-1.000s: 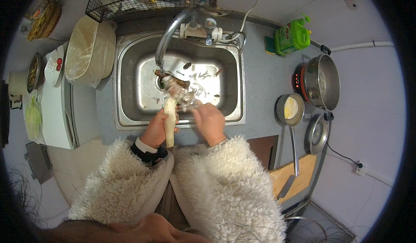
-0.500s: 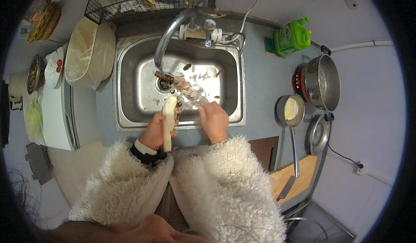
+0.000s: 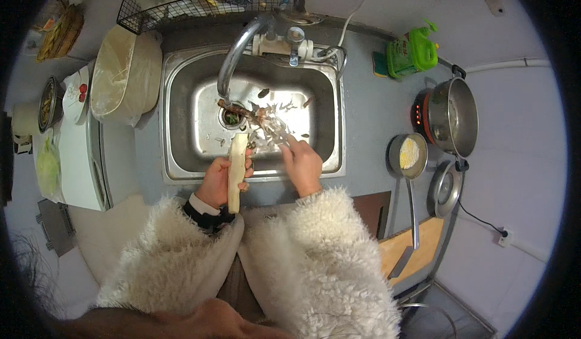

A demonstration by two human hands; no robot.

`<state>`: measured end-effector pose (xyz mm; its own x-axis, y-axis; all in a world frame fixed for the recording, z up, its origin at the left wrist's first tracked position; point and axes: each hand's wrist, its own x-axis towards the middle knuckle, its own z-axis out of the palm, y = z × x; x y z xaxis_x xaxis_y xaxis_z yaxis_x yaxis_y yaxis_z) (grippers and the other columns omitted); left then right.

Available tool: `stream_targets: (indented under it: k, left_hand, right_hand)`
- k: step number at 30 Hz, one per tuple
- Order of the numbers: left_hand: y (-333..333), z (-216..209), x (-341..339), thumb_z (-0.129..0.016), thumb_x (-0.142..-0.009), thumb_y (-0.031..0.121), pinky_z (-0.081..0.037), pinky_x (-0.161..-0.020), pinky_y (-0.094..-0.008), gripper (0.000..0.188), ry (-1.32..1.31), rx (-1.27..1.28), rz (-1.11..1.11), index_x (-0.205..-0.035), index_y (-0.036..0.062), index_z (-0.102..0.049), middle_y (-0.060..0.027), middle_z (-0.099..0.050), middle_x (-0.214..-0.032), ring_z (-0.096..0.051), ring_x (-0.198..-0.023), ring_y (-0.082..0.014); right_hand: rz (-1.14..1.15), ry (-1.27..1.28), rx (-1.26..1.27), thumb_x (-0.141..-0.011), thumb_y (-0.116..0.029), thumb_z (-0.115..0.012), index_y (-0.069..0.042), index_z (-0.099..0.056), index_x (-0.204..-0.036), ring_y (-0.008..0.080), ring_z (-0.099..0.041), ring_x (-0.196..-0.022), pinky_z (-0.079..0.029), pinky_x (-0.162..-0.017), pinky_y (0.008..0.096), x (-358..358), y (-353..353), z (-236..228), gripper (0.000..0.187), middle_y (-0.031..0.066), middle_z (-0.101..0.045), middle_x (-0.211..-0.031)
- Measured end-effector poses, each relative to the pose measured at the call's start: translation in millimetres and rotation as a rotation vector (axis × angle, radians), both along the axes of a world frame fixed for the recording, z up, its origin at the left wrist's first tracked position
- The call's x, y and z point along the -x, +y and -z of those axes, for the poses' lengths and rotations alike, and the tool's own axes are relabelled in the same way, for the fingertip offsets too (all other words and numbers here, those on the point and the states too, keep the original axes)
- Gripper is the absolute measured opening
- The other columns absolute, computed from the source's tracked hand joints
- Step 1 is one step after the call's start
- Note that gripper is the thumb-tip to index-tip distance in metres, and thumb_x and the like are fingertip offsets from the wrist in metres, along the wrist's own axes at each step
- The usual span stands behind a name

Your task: The person stands at a kitchen sink and uses a peeler to remove the skin from a long white root vegetable. They hold the vegetable in the left hand and the peeler in the right, working under running water. The peels fall into the sink as the person rotates the vegetable to continue peeling.

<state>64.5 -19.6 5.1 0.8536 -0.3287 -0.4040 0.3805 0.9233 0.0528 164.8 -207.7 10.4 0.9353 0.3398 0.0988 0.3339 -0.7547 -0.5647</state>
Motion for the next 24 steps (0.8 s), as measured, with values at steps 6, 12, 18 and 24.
stream_targets:
  k: [6, 12, 18, 24]
  left_hand:
    - [2.7, 5.3, -2.3, -0.042, -0.09, 0.024, -0.044, -0.069, -0.0324, 0.041, 0.103, -0.081, -0.049, -0.124, 0.003, -0.049, -0.0036, -0.053, -0.097, -0.049, -0.087, -0.0172]
    - [5.1, 19.6, -1.9, -0.039, -0.096, 0.031, -0.046, -0.067, -0.0336, 0.041, 0.153, -0.185, -0.099, -0.127, 0.0055, -0.049, -0.0069, -0.057, -0.107, -0.055, -0.09, -0.0199]
    - [9.1, 24.5, -2.0, -0.036, -0.097, 0.034, -0.049, -0.068, -0.0358, 0.042, 0.066, -0.144, -0.086, -0.128, 0.0075, -0.049, -0.0096, -0.056, -0.123, -0.057, -0.099, -0.0224]
    - [10.9, 11.8, -5.9, -0.039, -0.094, 0.026, -0.047, -0.063, -0.0317, 0.039, 0.158, -0.165, -0.06, -0.128, 0.0083, -0.048, -0.0063, -0.057, -0.104, -0.054, -0.087, -0.0191]
  right_hand:
    - [-0.108, 0.211, -0.317, -0.083, -0.02, -0.067, -0.007, -0.067, -0.107, 0.0249, -0.058, -0.06, -0.046, -0.057, 0.0345, 13.4, -9.5, 5.6, 0.027, 0.0118, -0.061, -0.074]
    - [-0.343, 0.06, -0.151, -0.081, -0.018, -0.068, -0.004, -0.066, -0.103, 0.0256, -0.057, -0.059, -0.045, -0.055, 0.0334, 21.6, -11.8, -9.1, 0.026, 0.011, -0.057, -0.07]
    - [-0.366, 0.06, -0.112, -0.08, -0.02, -0.069, -0.006, -0.066, -0.103, 0.0276, -0.056, -0.058, -0.045, -0.053, 0.0353, 21.9, -8.2, -12.4, 0.027, 0.0094, -0.057, -0.07]
    - [-0.268, -0.063, -0.09, -0.081, -0.015, -0.068, -0.005, -0.064, -0.107, 0.0263, -0.057, -0.061, -0.046, -0.056, 0.0332, 19.3, -7.4, -4.7, 0.028, 0.0096, -0.057, -0.07]
